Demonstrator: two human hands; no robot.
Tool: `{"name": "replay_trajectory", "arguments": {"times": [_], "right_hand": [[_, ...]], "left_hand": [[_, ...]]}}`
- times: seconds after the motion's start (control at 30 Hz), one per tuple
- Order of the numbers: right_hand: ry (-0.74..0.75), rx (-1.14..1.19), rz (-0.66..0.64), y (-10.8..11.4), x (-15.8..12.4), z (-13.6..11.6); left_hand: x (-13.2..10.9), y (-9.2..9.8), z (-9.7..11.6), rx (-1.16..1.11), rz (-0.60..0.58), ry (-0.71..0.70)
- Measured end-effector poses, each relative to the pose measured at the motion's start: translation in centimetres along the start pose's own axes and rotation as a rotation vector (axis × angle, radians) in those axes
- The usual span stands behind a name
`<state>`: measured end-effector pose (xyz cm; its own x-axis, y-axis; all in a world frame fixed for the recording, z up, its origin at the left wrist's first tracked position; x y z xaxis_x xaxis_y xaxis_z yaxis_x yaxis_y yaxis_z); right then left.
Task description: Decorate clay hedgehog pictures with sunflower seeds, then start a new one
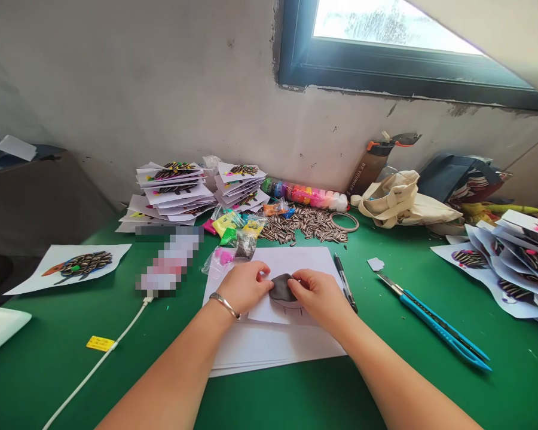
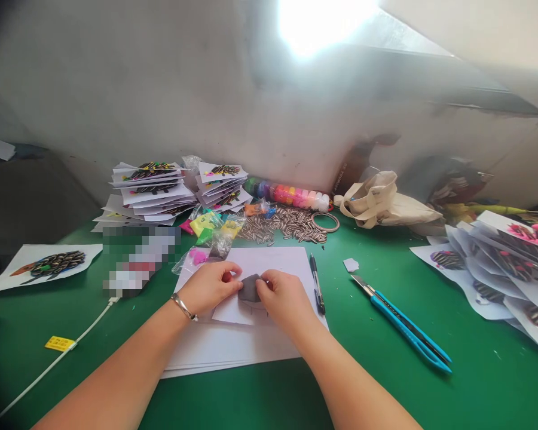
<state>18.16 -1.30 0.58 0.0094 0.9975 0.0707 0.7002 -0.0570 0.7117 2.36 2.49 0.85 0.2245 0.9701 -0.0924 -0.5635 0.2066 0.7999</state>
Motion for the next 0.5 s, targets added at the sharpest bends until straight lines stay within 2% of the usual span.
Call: {"name": "replay_trajectory", "arguments": {"times": [0.5], "right_hand": [[-0.077, -0.155, 0.003, 1.3, -0.2, 1.4]], "left_hand": [[-0.2, -0.4, 0.4, 0.130, 0.010, -0.048]]}}
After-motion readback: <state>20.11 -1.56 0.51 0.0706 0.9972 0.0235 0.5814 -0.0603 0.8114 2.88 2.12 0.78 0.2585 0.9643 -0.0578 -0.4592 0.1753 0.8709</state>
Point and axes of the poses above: each hand's wrist, its own x-axis towards the middle knuckle, its own y-axis out of the back of the hand, z = x × y, the point moved 5 cm from there along x, towards the middle knuckle, and after that the axes turned 6 degrees about z, right-handed, at the moved point
